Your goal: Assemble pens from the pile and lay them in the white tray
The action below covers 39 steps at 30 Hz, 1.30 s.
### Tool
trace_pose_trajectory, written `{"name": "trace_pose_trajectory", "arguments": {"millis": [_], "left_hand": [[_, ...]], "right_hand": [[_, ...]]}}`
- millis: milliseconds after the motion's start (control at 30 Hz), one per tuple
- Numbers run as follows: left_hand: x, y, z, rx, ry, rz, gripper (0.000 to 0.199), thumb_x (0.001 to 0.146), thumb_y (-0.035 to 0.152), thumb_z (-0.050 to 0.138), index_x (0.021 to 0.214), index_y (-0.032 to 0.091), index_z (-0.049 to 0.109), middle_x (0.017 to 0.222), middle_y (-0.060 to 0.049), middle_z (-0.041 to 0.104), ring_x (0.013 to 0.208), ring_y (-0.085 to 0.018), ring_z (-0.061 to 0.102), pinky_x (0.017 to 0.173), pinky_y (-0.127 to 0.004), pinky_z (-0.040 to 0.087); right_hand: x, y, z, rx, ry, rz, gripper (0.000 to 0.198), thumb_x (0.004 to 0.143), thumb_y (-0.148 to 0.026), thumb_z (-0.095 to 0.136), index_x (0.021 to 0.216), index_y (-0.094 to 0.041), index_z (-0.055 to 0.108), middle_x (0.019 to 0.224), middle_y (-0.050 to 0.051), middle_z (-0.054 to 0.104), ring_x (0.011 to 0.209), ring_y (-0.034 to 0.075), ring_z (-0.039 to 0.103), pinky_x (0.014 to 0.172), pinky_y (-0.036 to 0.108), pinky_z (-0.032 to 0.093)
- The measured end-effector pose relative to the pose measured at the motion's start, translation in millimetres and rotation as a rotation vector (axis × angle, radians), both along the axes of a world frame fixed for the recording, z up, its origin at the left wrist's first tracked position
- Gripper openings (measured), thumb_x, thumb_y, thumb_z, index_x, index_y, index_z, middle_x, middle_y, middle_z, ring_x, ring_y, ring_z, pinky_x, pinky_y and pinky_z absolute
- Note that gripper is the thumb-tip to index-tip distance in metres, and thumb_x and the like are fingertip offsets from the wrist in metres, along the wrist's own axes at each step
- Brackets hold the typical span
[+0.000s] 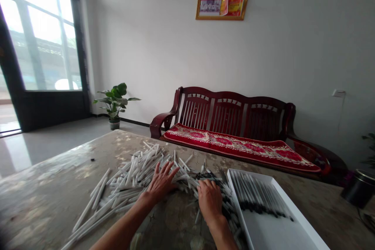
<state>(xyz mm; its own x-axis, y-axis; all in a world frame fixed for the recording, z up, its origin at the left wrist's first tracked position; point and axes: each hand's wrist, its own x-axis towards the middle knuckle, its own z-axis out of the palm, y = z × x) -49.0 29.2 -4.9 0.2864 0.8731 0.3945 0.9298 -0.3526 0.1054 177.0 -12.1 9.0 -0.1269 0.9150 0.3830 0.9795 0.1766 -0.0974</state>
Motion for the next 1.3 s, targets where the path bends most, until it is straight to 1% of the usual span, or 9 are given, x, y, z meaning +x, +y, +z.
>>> {"name": "trace_pose_trajectory", "arguments": {"millis": [67,200,333,433,533,767,967,1233,1300], "left_hand": [[8.3,-9.9,-3.5,0.029,-0.064,0.076,0.066,0.079,0.028,0.068,0.141,0.030,0.047,0.150,-0.014,0.045,0.142,-0.035,0.033,0.114,-0.065,0.013],[25.6,-33.4,-10.5,0.141,-0.135,-0.020,0.072,0.076,0.014,0.064,0.143,0.032,0.044,0.155,-0.011,0.037,0.146,-0.034,0.024,0.116,-0.061,0.013],[35.1,-45.6,-6.2,0.191,-0.224,-0.091,0.056,0.078,0.010,0.061,0.130,0.031,0.058,0.145,-0.009,0.049,0.137,-0.030,0.036,0.113,-0.053,0.026],[35.5,-46.6,0.1,0.176,-0.243,-0.201,0.048,0.080,0.012,0.061,0.123,0.033,0.062,0.137,-0.005,0.056,0.132,-0.028,0.041,0.108,-0.049,0.034],[32.1,-44.4,1.2,0.158,-0.227,-0.301,0.040,0.080,0.016,0.064,0.116,0.034,0.066,0.136,-0.003,0.057,0.135,-0.029,0.037,0.112,-0.050,0.029],[27.4,-40.7,-4.7,0.122,-0.218,-0.307,0.038,0.079,0.018,0.066,0.114,0.034,0.067,0.142,-0.004,0.052,0.141,-0.030,0.028,0.116,-0.055,0.021],[35.2,-41.3,3.6,0.098,-0.273,-0.276,0.045,0.079,0.019,0.068,0.122,0.030,0.064,0.126,-0.007,0.063,0.126,-0.031,0.045,0.106,-0.052,0.039],[40.0,-39.1,1.9,-0.036,-0.906,-0.307,0.035,0.089,0.043,0.055,0.115,0.024,0.069,0.107,-0.009,0.071,0.100,-0.025,0.063,0.090,-0.040,0.051],[45.3,-39.2,0.5,-0.133,-1.107,-0.298,0.040,0.088,0.051,0.053,0.106,0.020,0.072,0.091,-0.009,0.073,0.082,-0.023,0.066,0.076,-0.034,0.054]], "right_hand": [[0.7,-1.2,-7.5,0.096,0.031,0.001,0.023,0.093,-0.022,0.053,0.107,-0.027,0.071,0.109,0.004,0.070,0.100,0.023,0.060,0.084,0.032,0.038],[4.9,-0.1,-17.2,0.256,0.067,-0.046,0.021,0.093,-0.023,0.055,0.104,-0.026,0.072,0.102,0.005,0.071,0.094,0.024,0.058,0.082,0.034,0.038],[10.2,2.5,-22.4,0.316,0.092,-0.062,0.022,0.095,-0.025,0.050,0.103,-0.024,0.071,0.094,0.007,0.072,0.088,0.026,0.058,0.078,0.035,0.037],[11.2,4.1,-27.3,0.365,0.156,-0.028,0.031,0.099,-0.030,0.041,0.103,-0.021,0.070,0.091,0.008,0.073,0.086,0.025,0.059,0.077,0.034,0.038],[9.5,5.5,-31.9,0.411,0.240,0.000,0.041,0.102,-0.038,0.033,0.101,-0.019,0.070,0.091,0.009,0.074,0.084,0.025,0.060,0.077,0.034,0.039],[5.5,4.5,-35.7,0.494,0.414,0.081,0.048,0.101,-0.048,0.031,0.104,-0.018,0.069,0.089,0.010,0.073,0.083,0.024,0.063,0.079,0.035,0.044],[2.4,-6.6,-33.6,0.514,0.481,0.171,0.033,0.101,-0.039,0.038,0.107,-0.021,0.065,0.087,0.007,0.070,0.082,0.021,0.063,0.077,0.034,0.046],[-8.8,-16.4,-24.1,0.500,0.390,0.330,0.021,0.100,-0.028,0.042,0.108,-0.024,0.061,0.089,0.004,0.068,0.081,0.019,0.062,0.074,0.032,0.046],[-11.3,-17.4,-22.6,0.504,0.362,0.355,0.020,0.099,-0.026,0.042,0.108,-0.024,0.061,0.087,0.003,0.068,0.079,0.019,0.062,0.074,0.033,0.046]]}}
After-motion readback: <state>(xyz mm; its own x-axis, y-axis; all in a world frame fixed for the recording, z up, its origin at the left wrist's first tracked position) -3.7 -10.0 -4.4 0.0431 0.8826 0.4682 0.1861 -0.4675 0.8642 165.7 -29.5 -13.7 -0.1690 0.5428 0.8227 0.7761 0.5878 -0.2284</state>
